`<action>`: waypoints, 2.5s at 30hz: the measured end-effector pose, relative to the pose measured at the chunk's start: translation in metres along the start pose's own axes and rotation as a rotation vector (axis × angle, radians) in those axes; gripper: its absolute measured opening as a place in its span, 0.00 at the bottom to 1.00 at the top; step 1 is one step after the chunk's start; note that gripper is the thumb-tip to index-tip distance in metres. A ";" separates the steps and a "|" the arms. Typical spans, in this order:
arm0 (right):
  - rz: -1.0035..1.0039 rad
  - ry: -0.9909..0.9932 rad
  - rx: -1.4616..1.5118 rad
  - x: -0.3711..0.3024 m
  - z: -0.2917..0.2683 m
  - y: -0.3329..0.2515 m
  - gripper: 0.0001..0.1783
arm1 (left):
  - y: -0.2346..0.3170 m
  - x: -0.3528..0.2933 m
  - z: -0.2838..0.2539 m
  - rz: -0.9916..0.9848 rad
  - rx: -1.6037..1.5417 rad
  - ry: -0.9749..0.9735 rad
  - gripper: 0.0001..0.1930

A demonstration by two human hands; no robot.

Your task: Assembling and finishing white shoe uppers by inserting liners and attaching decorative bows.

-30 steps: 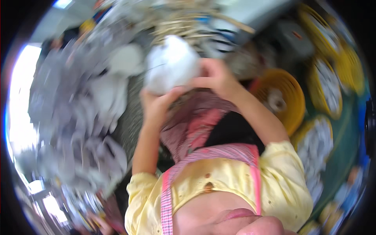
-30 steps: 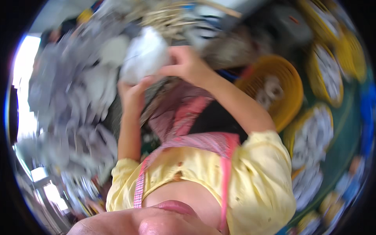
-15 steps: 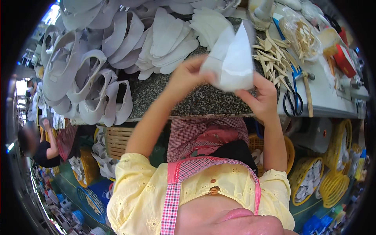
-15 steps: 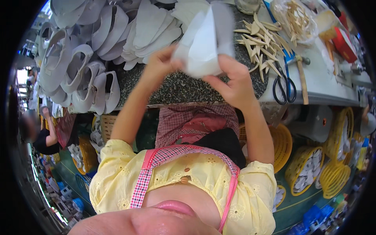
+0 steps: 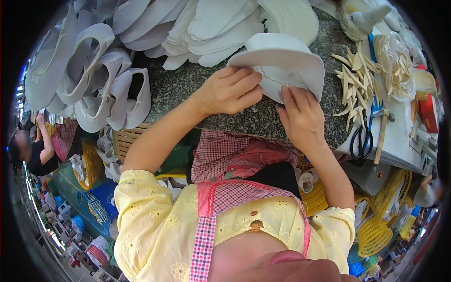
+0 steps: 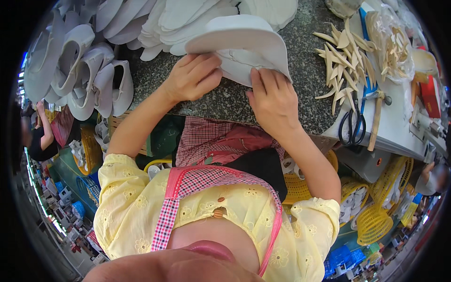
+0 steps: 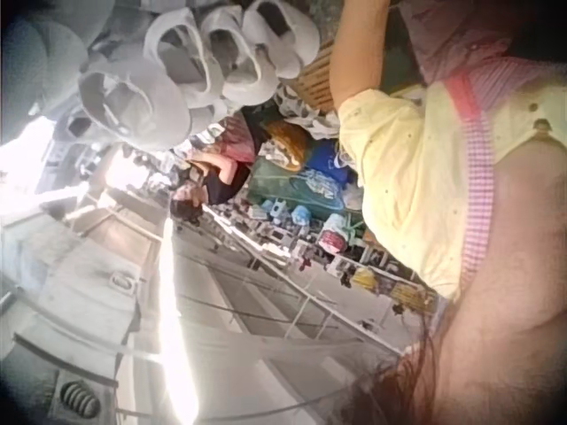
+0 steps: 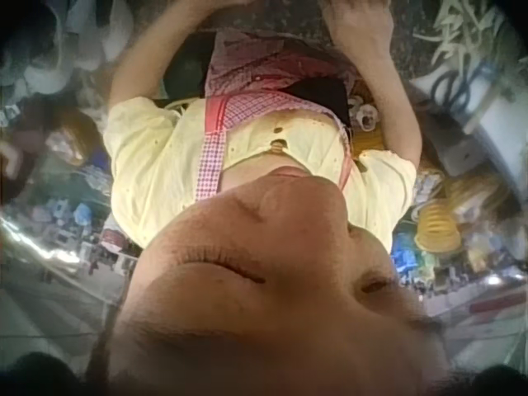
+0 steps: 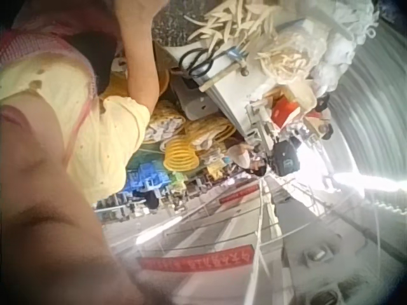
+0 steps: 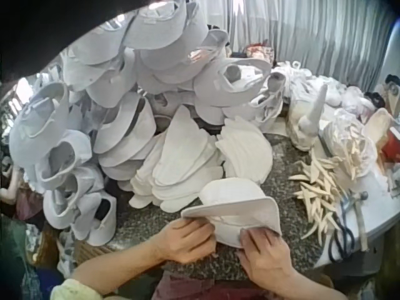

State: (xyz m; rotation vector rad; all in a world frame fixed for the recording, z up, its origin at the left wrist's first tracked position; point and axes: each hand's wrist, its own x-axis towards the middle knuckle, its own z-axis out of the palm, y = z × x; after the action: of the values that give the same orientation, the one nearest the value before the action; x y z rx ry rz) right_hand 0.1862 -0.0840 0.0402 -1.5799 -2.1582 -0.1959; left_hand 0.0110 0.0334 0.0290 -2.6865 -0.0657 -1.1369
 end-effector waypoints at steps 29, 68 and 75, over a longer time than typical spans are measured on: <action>0.288 0.274 0.386 -0.003 0.021 -0.010 0.07 | 0.059 -0.001 0.007 -0.248 0.021 -0.056 0.12; 0.290 0.096 0.418 -0.016 0.014 0.001 0.09 | 0.068 0.011 0.000 -0.218 0.043 -0.278 0.11; 0.240 0.188 0.153 -0.014 0.027 -0.002 0.10 | 0.086 0.011 0.014 -0.337 0.238 -0.327 0.14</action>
State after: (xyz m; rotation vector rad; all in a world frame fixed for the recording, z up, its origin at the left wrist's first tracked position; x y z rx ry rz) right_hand 0.1808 -0.0870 0.0104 -1.6442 -1.7823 -0.0951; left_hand 0.0391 -0.0481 0.0115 -2.6733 -0.6832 -0.6962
